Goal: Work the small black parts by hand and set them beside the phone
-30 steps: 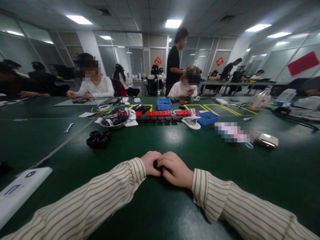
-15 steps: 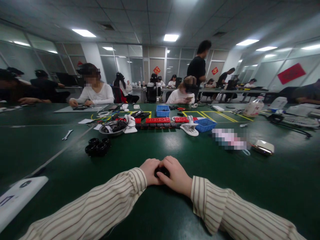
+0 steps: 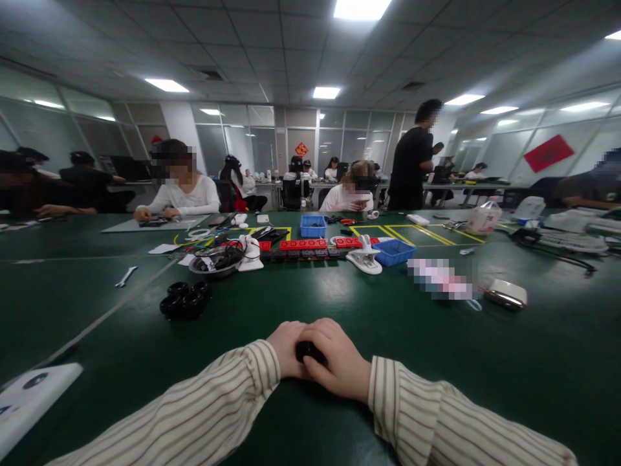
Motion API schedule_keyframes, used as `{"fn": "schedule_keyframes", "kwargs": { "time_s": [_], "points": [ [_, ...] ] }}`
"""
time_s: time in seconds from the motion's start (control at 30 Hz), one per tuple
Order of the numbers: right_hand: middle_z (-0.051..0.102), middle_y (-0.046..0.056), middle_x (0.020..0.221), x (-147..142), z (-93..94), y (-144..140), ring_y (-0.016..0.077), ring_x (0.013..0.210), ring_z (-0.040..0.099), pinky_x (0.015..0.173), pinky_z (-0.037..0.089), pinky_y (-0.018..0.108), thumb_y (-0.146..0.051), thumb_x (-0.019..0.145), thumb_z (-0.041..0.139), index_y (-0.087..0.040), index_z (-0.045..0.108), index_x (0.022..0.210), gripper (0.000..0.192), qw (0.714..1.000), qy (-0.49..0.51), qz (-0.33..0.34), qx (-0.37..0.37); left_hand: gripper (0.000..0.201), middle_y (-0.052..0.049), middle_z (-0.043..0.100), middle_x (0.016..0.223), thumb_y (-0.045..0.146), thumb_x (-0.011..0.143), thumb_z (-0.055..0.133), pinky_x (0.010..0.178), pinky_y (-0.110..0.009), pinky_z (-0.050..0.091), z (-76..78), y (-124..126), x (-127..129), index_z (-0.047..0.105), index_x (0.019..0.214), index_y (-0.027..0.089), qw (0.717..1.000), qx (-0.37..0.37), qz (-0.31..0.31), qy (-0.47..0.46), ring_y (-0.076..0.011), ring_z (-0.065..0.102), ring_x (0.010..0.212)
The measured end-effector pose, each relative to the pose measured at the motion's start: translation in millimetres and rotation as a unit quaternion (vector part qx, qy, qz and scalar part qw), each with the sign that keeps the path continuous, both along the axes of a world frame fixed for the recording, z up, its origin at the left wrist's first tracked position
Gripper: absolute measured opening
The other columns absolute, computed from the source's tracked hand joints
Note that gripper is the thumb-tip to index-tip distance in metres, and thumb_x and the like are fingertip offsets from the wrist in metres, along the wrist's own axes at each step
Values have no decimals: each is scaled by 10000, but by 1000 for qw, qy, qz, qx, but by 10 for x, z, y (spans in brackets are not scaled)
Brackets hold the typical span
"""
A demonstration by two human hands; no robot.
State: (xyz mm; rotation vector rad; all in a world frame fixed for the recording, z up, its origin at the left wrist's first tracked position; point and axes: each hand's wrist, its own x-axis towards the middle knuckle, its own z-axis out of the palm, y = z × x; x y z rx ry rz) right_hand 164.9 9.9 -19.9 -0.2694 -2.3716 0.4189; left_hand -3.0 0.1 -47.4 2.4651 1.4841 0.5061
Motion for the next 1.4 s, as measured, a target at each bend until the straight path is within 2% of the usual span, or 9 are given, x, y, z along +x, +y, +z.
{"fn": "schedule_keyframes", "kwargs": {
  "time_s": [0.13, 0.3, 0.5, 0.7, 0.83, 0.97, 1.03, 1.27, 1.4],
  "points": [
    [506, 71, 907, -1, -33, 19, 190, 850, 444, 788, 379, 353, -326, 785, 523, -142, 515, 937, 239, 997, -28, -70, -10, 579, -45, 608, 895, 513, 502, 719, 772, -378, 426, 54, -57, 47, 579, 950, 175, 1000, -10, 26, -10, -256, 554, 826],
    [476, 42, 857, -20, -57, 28, 166, 810, 425, 739, 371, 307, -275, 731, 630, -138, 515, 837, 208, 987, -93, -130, -23, 379, -38, 600, 823, 430, 575, 676, 747, -344, 434, 80, -53, 53, 564, 819, 162, 999, -22, 38, 8, -234, 556, 789],
    [496, 39, 849, -22, -51, 29, 158, 815, 431, 746, 360, 291, -169, 713, 571, -143, 531, 856, 150, 992, -82, -91, -26, 282, -2, 584, 801, 340, 574, 660, 726, -294, 427, 87, -42, 40, 547, 780, 182, 999, -27, 31, 35, -193, 548, 772],
    [547, 45, 857, -9, -56, 38, 159, 818, 462, 772, 366, 306, -138, 695, 441, -151, 545, 855, 191, 999, -29, -10, -12, 242, 4, 553, 749, 308, 553, 658, 699, -280, 417, -12, 15, -3, 532, 710, 174, 999, -10, 12, 43, -179, 532, 736],
    [572, 43, 865, -5, -28, 24, 170, 845, 470, 807, 366, 327, -143, 689, 407, -158, 553, 875, 236, 1000, -4, 28, 1, 260, 2, 549, 736, 310, 531, 687, 700, -290, 421, -13, 29, -23, 553, 706, 173, 999, -16, 8, 46, -186, 534, 735],
    [553, 66, 959, 0, 4, 8, 189, 896, 457, 840, 363, 355, -231, 754, 451, -152, 534, 984, 257, 1000, -7, 11, -6, 422, -17, 592, 850, 374, 543, 713, 777, -328, 433, 38, 10, -25, 591, 901, 186, 1000, -22, -7, 0, -211, 552, 809],
    [534, 76, 991, 5, 4, 10, 193, 916, 451, 847, 362, 358, -271, 779, 468, -148, 526, 1002, 261, 1000, -7, -7, -14, 450, -25, 599, 864, 415, 551, 717, 767, -327, 442, 59, -4, -21, 591, 915, 182, 1000, -24, -5, -18, -214, 559, 805],
    [494, 66, 911, 11, -50, 36, 186, 849, 428, 774, 371, 336, -312, 756, 572, -140, 524, 903, 231, 997, -27, -74, -17, 594, -29, 599, 906, 513, 497, 746, 776, -352, 436, 60, -33, 1, 563, 956, 182, 1000, -16, -1, -26, -234, 555, 819],
    [472, 53, 885, -2, -54, 26, 170, 831, 422, 759, 375, 311, -244, 731, 590, -143, 511, 851, 175, 994, -49, -91, -20, 441, -33, 585, 842, 454, 552, 715, 749, -349, 427, 19, -21, 12, 545, 837, 164, 1000, -14, 20, 7, -227, 544, 791]
  ]
}}
